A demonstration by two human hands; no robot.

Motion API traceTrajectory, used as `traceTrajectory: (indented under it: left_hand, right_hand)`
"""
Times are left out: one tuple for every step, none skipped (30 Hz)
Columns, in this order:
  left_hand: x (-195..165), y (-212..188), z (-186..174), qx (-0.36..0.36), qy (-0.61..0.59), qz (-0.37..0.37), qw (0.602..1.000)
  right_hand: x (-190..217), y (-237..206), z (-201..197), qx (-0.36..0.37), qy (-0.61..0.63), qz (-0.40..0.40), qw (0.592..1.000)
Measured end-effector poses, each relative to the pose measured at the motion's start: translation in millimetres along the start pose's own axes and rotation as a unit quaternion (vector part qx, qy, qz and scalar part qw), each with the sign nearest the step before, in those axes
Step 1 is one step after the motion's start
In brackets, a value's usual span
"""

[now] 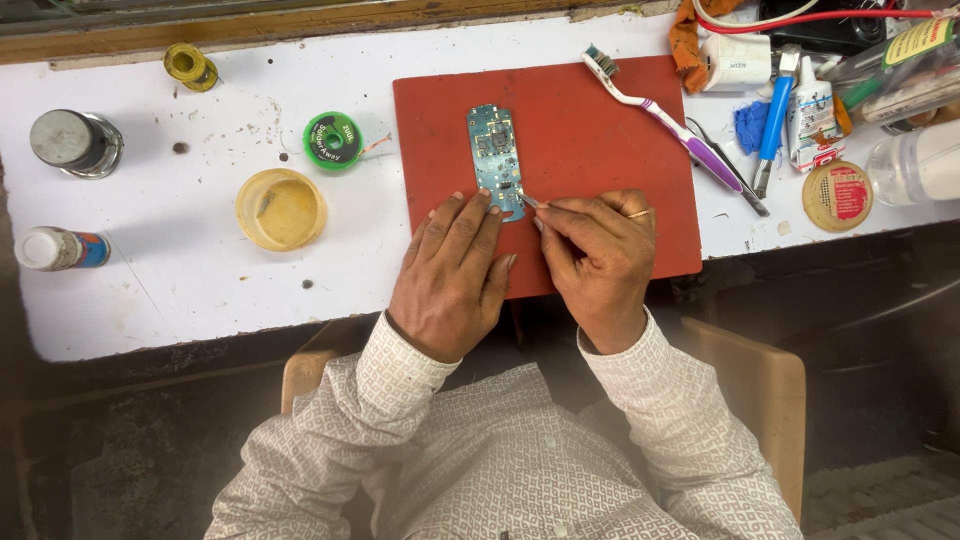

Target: The person cleans a small circuit board with a toothbrush, then uses a soldering iron and tweezers to apply flux and solder a small component onto the board. The person handles the board, toothbrush, soldering iron, tweezers, and small component throughout the sequence.

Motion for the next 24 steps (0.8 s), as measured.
traceTrajectory:
  left_hand:
    - [0.0, -0.4, -0.1, 0.0, 0.0, -0.001, 1.0]
    - [0.0, -0.5, 0.1, 0.0, 0.001, -0.001, 1.0]
    - [0.2, -0.3, 0.2, 0.0, 0.002, -0.001, 1.0]
    - [0.5, -0.4, 0.1, -0.002, 0.0, -0.001, 1.0]
    - [0.7, -0.5, -0.1, -0.003, -0.002, -0.001, 1.0]
    - [0.4, -1.0, -0.1, -0.003, -0.004, -0.001, 1.0]
    - [0.2, -1.0, 0.1, -0.001, -0.004, -0.001, 1.0]
    - [0.3, -0.6, 0.4, -0.001, -0.003, -0.001, 1.0]
    - [0.5, -0.3, 0.6, -0.001, -0.002, -0.001, 1.0]
    - [0.4, -0.7, 0.6, 0.0, 0.0, 0.0, 1.0]
    - [0.5, -0.5, 0.5, 0.0, 0.002, 0.0, 1.0]
    - [0.3, -0.5, 0.7, 0.001, 0.003, 0.0, 1.0]
    - [0.3, -0.4, 0.6, 0.0, 0.001, -0.001, 1.0]
    - [0.0, -0.7, 0.7, -0.001, -0.001, -0.002, 1.0]
    - [0.0, -0.6, 0.6, -0.001, -0.002, -0.002, 1.0]
    - [-0.2, -0.6, 0.6, 0.0, 0.002, -0.002, 1.0]
    - [-0.5, -0.6, 0.7, 0.001, 0.006, -0.002, 1.0]
    - [-0.9, -0.9, 0.8, 0.003, 0.009, -0.003, 1.0]
    - [-0.9, -0.7, 0.7, 0.001, 0.01, -0.002, 1.0]
    - [-0.8, -0.7, 0.7, 0.0, 0.01, -0.001, 1.0]
    - [-0.8, -0.5, 0.8, -0.001, 0.01, 0.001, 1.0]
    - [-0.7, -0.6, 1.2, 0.0, 0.01, 0.001, 1.0]
    - [-0.4, -0.5, 1.4, 0.0, 0.01, 0.0, 1.0]
    - [-0.2, -0.7, 1.7, 0.001, 0.01, -0.001, 1.0]
  right_hand:
    - [0.2, -0.1, -0.2, 0.001, -0.002, -0.004, 1.0]
    - [-0.2, -0.3, -0.5, -0.002, 0.0, 0.0, 1.0]
    - [-0.7, -0.4, -0.7, -0.005, 0.002, 0.004, 1.0]
    - [-1.1, -0.8, -1.1, -0.008, 0.005, 0.009, 1.0]
    - [-1.1, -1.0, -1.1, -0.005, 0.006, 0.004, 1.0]
    - [-1.0, -1.4, -1.0, -0.002, 0.006, 0.001, 1.0]
    - [-1.2, -1.6, -0.9, 0.001, 0.007, -0.003, 1.0]
    - [-1.2, -2.0, -0.9, -0.001, 0.004, -0.006, 1.0]
    - [-1.3, -2.2, -0.9, -0.003, 0.002, -0.009, 1.0]
    - [-1.3, -2.8, -0.8, -0.004, 0.001, -0.013, 1.0]
    - [-1.8, -2.9, -0.5, -0.005, 0.001, -0.006, 1.0]
    - [-2.4, -3.4, -0.5, -0.007, 0.002, 0.0, 1.0]
    - [-2.9, -3.6, -0.5, -0.008, 0.002, 0.007, 1.0]
    - [-2.8, -4.1, -0.7, -0.008, 0.001, 0.006, 1.0]
    - [-2.7, -4.3, -1.0, -0.009, 0.002, 0.005, 1.0]
    - [-2.6, -4.4, -1.3, -0.011, 0.003, 0.003, 1.0]
    - [-3.1, -4.2, -1.5, -0.014, 0.012, 0.007, 1.0]
    - [-3.4, -4.1, -1.8, -0.017, 0.02, 0.012, 1.0]
    - [-4.0, -3.6, -1.9, -0.019, 0.028, 0.018, 0.999]
    - [-3.8, -3.4, -1.5, -0.016, 0.024, 0.013, 1.0]
    - [-3.6, -2.8, -1.1, -0.013, 0.02, 0.007, 1.0]
    - [-3.4, -2.6, -0.5, -0.01, 0.017, 0.002, 1.0]
    - [-3.5, -2.2, -0.2, -0.006, 0.014, -0.002, 1.0]
    - [-3.6, -2.1, 0.2, -0.001, 0.012, -0.006, 1.0]
Point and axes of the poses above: each hand's wrist, its own y-axis towards the middle knuckle, its own z-axis out of the palm, x = y × z, the point moved 3 cm from there along y, towards the middle knuckle, and after that the axes turned 4 degrees about x, right-handed, at the moved point
